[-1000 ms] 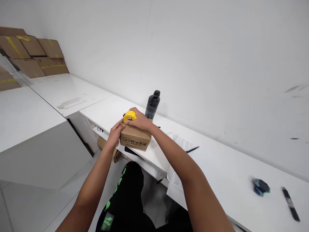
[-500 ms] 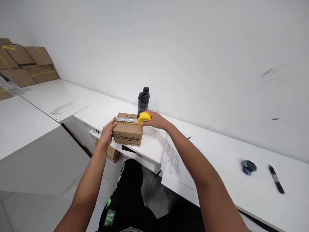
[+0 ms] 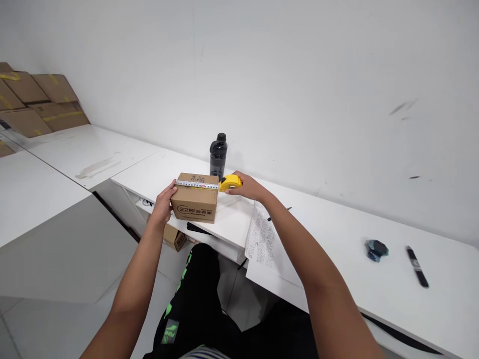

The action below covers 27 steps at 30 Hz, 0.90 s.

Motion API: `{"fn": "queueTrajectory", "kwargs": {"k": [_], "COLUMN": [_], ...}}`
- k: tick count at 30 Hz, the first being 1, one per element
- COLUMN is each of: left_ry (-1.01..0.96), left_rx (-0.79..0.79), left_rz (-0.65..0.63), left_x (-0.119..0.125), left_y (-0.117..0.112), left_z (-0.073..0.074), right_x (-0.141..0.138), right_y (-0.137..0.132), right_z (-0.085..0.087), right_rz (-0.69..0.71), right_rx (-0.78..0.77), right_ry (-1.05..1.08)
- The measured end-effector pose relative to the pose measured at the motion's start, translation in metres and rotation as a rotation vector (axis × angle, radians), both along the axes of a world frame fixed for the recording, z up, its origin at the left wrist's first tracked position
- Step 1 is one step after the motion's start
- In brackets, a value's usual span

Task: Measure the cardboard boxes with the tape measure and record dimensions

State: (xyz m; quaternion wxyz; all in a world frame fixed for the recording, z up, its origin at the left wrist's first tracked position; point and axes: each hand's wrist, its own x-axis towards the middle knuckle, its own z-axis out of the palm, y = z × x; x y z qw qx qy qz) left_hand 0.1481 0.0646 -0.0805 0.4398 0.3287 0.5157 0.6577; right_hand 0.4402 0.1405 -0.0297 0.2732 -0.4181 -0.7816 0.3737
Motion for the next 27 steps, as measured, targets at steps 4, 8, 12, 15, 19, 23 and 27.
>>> {"fn": "queueTrajectory", "kwargs": {"k": [4, 8, 12, 15, 19, 23, 27], "left_ry": [0.012, 0.018, 0.003, -0.012, -0.008, 0.003, 0.019], "left_rx": [0.003, 0.018, 0.032, 0.054, 0.109, 0.139, 0.163], "left_rz": [0.012, 0.01, 0.006, 0.01, -0.003, -0.015, -0.048], "left_x": [0.0, 0.0, 0.0, 0.0, -0.002, -0.002, -0.001], "left_y": [0.0, 0.0, 0.002, 0.003, 0.004, 0.006, 0.008], "left_z": [0.0, -0.003, -0.007, -0.011, -0.016, -0.02, -0.017], "right_x": [-0.005, -0.01, -0.022, -0.043, -0.084, -0.13, -0.159], "right_y": [0.0, -0.002, -0.005, -0.006, -0.006, -0.008, -0.013], "right_z": [0.001, 0.004, 0.008, 0.011, 0.014, 0.015, 0.015], "right_rz": [-0.008, -0.023, -0.034, -0.007, 0.039, 0.081, 0.092], "right_rx": [0.025, 0.063, 0.107, 0.148, 0.228, 0.324, 0.333], "right_ry": [0.004, 0.002, 0.007, -0.006, -0.043, -0.109, -0.047]}}
